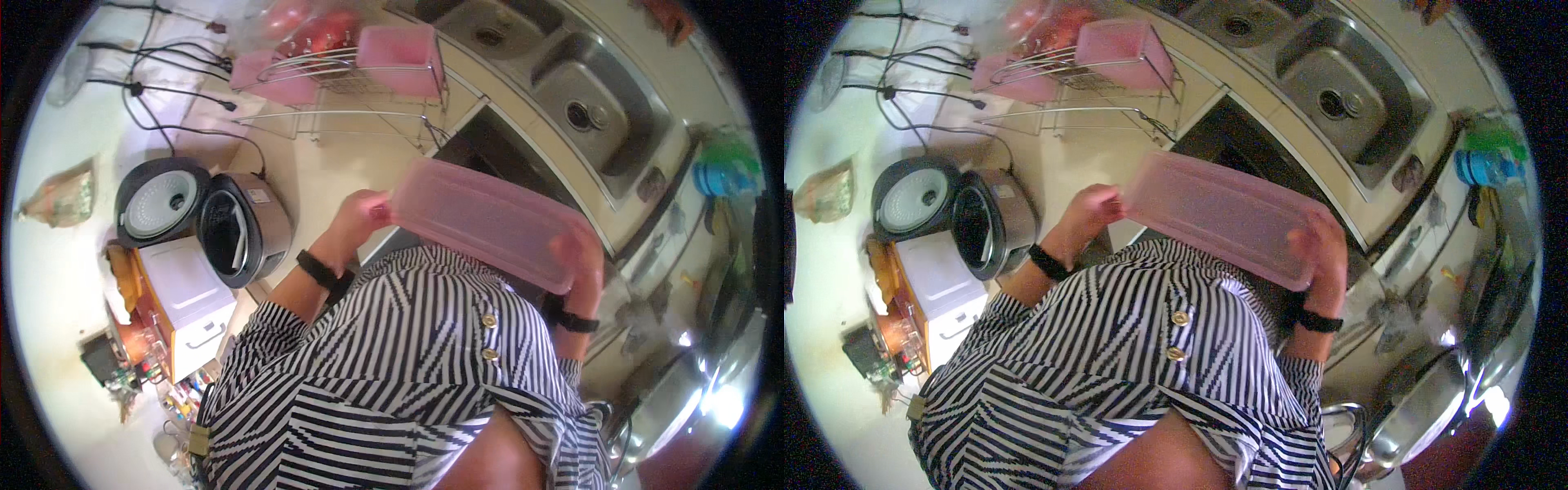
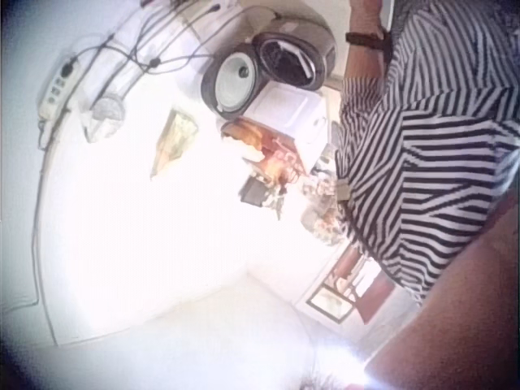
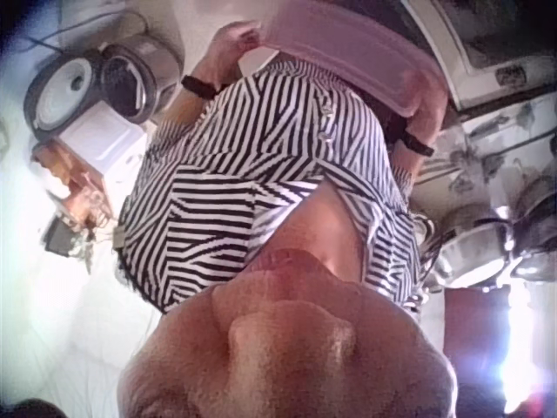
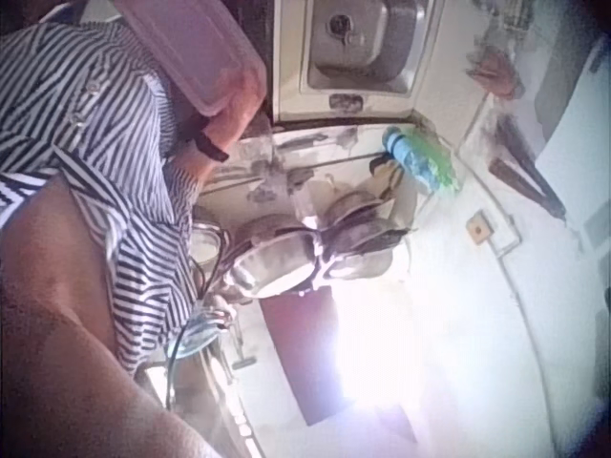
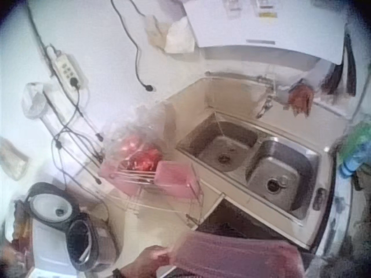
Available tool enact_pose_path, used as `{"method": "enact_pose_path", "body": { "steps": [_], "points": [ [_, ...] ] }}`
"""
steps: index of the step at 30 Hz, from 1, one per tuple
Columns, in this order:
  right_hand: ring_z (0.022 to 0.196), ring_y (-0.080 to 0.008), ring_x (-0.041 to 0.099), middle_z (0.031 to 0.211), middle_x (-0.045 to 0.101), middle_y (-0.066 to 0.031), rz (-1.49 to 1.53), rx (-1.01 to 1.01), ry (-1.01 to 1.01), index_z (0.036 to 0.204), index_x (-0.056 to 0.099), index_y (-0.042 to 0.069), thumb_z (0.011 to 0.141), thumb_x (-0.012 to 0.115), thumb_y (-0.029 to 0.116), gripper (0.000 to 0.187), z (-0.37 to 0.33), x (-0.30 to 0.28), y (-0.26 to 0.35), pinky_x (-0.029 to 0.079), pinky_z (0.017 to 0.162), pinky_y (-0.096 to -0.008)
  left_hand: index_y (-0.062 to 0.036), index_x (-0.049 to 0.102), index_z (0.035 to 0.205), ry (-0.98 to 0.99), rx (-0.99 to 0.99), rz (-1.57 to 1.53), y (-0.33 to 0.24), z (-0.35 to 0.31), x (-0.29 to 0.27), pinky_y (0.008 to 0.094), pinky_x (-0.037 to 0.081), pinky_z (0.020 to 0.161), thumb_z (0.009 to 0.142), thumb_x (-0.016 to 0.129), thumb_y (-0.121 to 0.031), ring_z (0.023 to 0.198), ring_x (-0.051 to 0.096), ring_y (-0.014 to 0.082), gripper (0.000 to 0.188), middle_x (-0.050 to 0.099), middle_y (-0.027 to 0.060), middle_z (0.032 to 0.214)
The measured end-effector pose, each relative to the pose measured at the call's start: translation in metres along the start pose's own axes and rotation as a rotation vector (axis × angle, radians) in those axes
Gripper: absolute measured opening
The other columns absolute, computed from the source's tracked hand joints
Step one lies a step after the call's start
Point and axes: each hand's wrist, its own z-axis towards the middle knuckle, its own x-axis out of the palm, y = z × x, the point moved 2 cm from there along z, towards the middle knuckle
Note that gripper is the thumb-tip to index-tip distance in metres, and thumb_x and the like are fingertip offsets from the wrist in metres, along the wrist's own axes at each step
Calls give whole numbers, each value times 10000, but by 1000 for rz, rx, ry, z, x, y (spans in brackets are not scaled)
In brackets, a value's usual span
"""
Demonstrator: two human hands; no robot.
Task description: The person assembles a metal dish drying rack by attaching pink plastic components. They then place a pink plastic lid into the rack and move the assembled unit to a countertop.
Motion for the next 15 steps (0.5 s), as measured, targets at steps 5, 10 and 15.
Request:
{"method": "enact_pose_path", "body": {
  "steps": [5, 10, 15],
  "points": [
    [544, -164, 599, 691, 651, -108, -90, -48, 112, 1095, 577, 13, 928, 500, 201, 263, 19, 32, 4, 467, 472, -258, -55, 596, 843, -270, -63, -22, 5, -7, -18, 238, 451, 623, 855, 612, -206, 638, 510, 106, 153, 563, 4, 756],
    [558, -177, 608, 708, 655, -122, 29, -22, 177, 1084, 564, -1, 932, 513, 219, 272, 30, 70, -2, 483, 492, -266, -40, 537, 1037, -230, -83, -469, 8, -6, -8, 347, 516, 818, 852, 621, -186, 836, 593, 213, 251, 600, 69, 966],
    [574, -180, 603, 714, 652, -112, 172, -50, 261, 1066, 563, -6, 937, 513, 241, 284, 41, 91, -9, 487, 538, -275, -33, 507, 1138, -229, 75, -547, 20, 15, -21, 400, 507, 869, 858, 597, -137, 925, 594, 251, 312, 597, 99, 1007]
  ]
}}
